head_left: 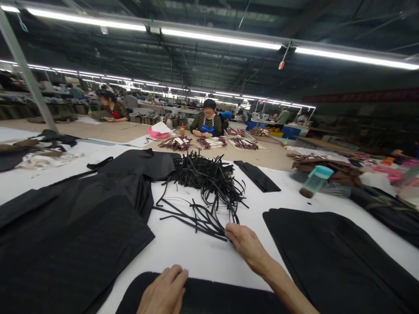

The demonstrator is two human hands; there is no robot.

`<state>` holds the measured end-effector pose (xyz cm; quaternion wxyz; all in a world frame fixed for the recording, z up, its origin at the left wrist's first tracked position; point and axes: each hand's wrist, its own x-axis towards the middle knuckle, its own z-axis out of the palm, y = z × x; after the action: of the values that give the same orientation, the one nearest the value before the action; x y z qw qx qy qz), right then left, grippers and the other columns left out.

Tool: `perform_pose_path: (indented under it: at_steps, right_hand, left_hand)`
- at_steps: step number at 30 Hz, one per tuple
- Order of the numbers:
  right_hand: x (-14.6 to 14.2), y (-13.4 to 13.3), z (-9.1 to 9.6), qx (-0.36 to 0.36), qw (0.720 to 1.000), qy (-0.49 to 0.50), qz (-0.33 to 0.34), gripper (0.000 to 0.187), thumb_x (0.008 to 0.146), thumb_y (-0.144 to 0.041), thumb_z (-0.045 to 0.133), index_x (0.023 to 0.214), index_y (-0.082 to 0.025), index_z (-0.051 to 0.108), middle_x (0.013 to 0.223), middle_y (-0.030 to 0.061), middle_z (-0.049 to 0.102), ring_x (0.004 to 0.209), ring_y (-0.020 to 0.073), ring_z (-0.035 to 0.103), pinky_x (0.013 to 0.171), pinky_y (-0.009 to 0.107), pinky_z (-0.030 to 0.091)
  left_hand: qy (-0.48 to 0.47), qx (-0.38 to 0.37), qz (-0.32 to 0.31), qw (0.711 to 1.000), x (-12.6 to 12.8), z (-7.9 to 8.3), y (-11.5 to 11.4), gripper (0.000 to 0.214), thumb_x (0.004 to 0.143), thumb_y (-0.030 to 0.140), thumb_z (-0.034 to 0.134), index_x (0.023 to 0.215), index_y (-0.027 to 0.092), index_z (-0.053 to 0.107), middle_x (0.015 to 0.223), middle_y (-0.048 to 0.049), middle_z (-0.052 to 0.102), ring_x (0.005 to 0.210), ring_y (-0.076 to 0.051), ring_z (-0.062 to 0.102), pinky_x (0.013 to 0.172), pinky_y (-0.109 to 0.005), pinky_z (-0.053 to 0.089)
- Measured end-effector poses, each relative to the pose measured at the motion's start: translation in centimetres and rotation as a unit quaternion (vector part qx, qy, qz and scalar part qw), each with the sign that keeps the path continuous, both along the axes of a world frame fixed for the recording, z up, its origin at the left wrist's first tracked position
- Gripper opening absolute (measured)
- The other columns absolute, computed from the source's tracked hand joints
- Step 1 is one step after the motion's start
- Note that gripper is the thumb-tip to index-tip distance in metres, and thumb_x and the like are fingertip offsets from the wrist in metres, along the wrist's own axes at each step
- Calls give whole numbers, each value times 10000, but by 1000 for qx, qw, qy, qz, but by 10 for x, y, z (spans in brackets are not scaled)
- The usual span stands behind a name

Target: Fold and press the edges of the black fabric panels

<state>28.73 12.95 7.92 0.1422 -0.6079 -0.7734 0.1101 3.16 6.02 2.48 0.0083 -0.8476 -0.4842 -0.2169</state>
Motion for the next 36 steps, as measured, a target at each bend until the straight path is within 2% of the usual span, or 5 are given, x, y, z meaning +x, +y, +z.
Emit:
perform_pose_path:
  at_steps: [7,11,18,27,36]
  right_hand:
    - [-20,-17,-4,-14,996,39,81,217,905,-205,371,781,-220,548,714,-35,599,681,116,545,629,203,361]
    - [-23,-20,-12,2,996,9,87,193,904,-199,401,808,-220,567,779,-25,608,751,127,560,670,211,358]
    - [6,-11,-36,4,998,-64,6,247,869,-128,372,838,-211,602,895,32,633,784,191,585,675,264,382]
    - [-34,-51,-23,40,990,-131,-28,430,824,-48,412,1191,-225,550,1405,90,405,1050,279,543,826,378,427]
    - [-138,-65,-16,-35,992,51,106,745,685,-366,731,1342,-201,421,1429,110,362,1263,328,343,1030,458,283]
  left_hand:
    - [-51,-134,-112,983,53,50,51,566,706,31,512,1244,201,475,1307,-61,519,1234,-233,408,1090,-422,239]
    - [-65,-188,-96,975,56,45,64,106,790,164,520,788,205,618,786,-21,661,787,-186,596,839,-320,428]
    - [-141,-223,-55,963,19,59,41,230,823,243,503,598,197,516,547,43,481,551,-123,454,541,-224,306]
    - [-650,-201,54,731,-19,82,38,248,839,407,558,882,165,589,530,82,291,482,-75,253,455,-202,208]
    - [-731,-180,34,657,-14,101,51,268,853,426,535,833,159,549,558,78,332,456,-53,274,426,-191,211]
